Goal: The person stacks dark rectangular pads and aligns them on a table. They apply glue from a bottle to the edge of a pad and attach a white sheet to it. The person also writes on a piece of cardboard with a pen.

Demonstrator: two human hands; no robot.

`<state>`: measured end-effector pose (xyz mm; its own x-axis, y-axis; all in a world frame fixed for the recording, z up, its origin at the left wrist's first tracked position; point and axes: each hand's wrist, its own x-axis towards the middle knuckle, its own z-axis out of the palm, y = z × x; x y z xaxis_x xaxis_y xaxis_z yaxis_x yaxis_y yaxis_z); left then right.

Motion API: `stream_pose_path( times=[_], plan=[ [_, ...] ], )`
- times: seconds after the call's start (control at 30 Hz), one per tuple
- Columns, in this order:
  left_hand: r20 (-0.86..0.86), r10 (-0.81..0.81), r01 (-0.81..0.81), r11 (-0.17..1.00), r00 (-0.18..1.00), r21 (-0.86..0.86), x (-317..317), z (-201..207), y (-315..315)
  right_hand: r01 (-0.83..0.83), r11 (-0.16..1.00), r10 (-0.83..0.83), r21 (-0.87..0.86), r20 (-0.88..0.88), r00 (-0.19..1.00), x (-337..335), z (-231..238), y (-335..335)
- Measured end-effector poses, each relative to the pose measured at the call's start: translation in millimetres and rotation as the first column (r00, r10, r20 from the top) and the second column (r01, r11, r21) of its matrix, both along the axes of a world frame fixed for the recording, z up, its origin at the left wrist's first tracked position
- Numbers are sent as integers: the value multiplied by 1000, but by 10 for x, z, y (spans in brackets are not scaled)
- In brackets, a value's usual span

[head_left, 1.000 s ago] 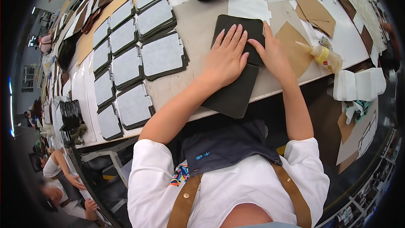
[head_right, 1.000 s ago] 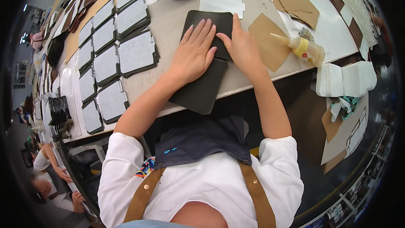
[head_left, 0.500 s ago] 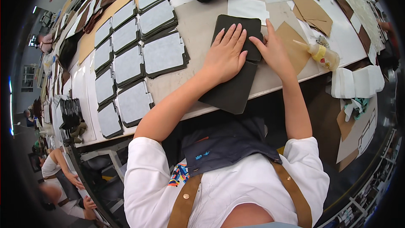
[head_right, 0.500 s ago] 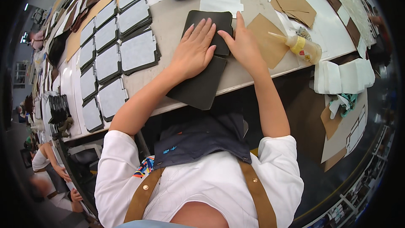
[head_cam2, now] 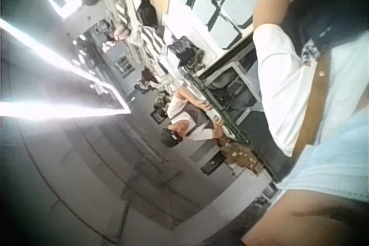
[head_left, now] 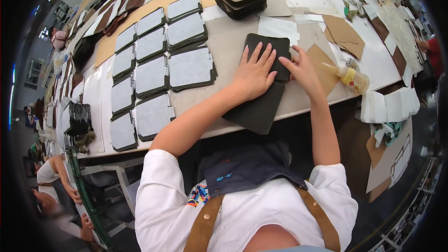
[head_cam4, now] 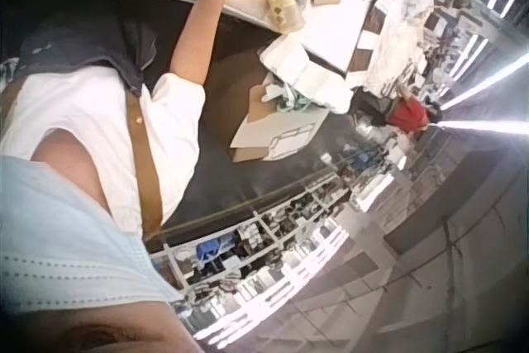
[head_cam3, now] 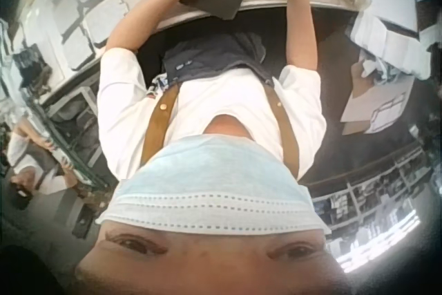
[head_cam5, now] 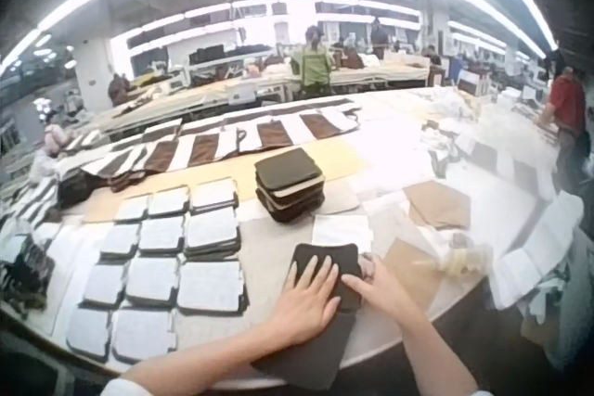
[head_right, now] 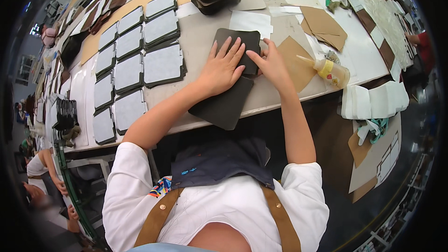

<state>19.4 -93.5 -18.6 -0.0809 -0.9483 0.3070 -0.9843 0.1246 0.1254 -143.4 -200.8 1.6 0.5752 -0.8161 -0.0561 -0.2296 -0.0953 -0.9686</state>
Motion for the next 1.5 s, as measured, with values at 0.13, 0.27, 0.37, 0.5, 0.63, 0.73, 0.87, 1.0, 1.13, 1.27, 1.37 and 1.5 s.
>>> stream_pose_path(
  times=[0.13,0.27,0.37,0.5,0.63,0.73,0.87,1.0,1.13,1.27,1.37,1.5],
  plan=[
    [-200,-16,27,998,980,53,85,-11,-35,-74,988,71,134,31,997,44,41,-50],
    [-758,-4,51,998,652,38,340,96,-134,-75,980,42,185,175,984,60,60,-61],
    [-853,108,-157,987,511,31,489,105,-139,-74,993,39,93,332,943,150,88,60],
    [-971,189,-144,975,144,168,592,106,-248,-58,997,76,-57,378,923,140,190,113],
    [-998,-33,-25,999,-60,-31,577,375,-220,-53,967,125,-251,278,952,120,228,66],
    [-987,-128,-145,979,94,-140,529,323,-171,61,824,72,-563,210,975,148,186,-20],
    [-949,-209,-111,964,238,-240,467,19,-158,24,848,38,-530,105,994,148,134,22],
    [-947,-176,-74,976,268,-202,468,-23,-155,35,847,42,-530,132,990,173,80,2],
    [-951,-165,-65,980,260,-188,502,-61,-116,221,398,-158,-891,171,973,328,526,200],
    [-939,-250,-61,961,236,-271,476,-98,-161,-155,227,-125,-962,-186,975,483,808,431],
    [-935,-277,-65,953,221,-297,450,-85,-173,-355,247,-12,-902,-369,929,552,736,371],
    [-928,-243,-80,958,283,-275,481,-89,-142,94,358,-105,-929,60,993,425,693,281]
  ],
)
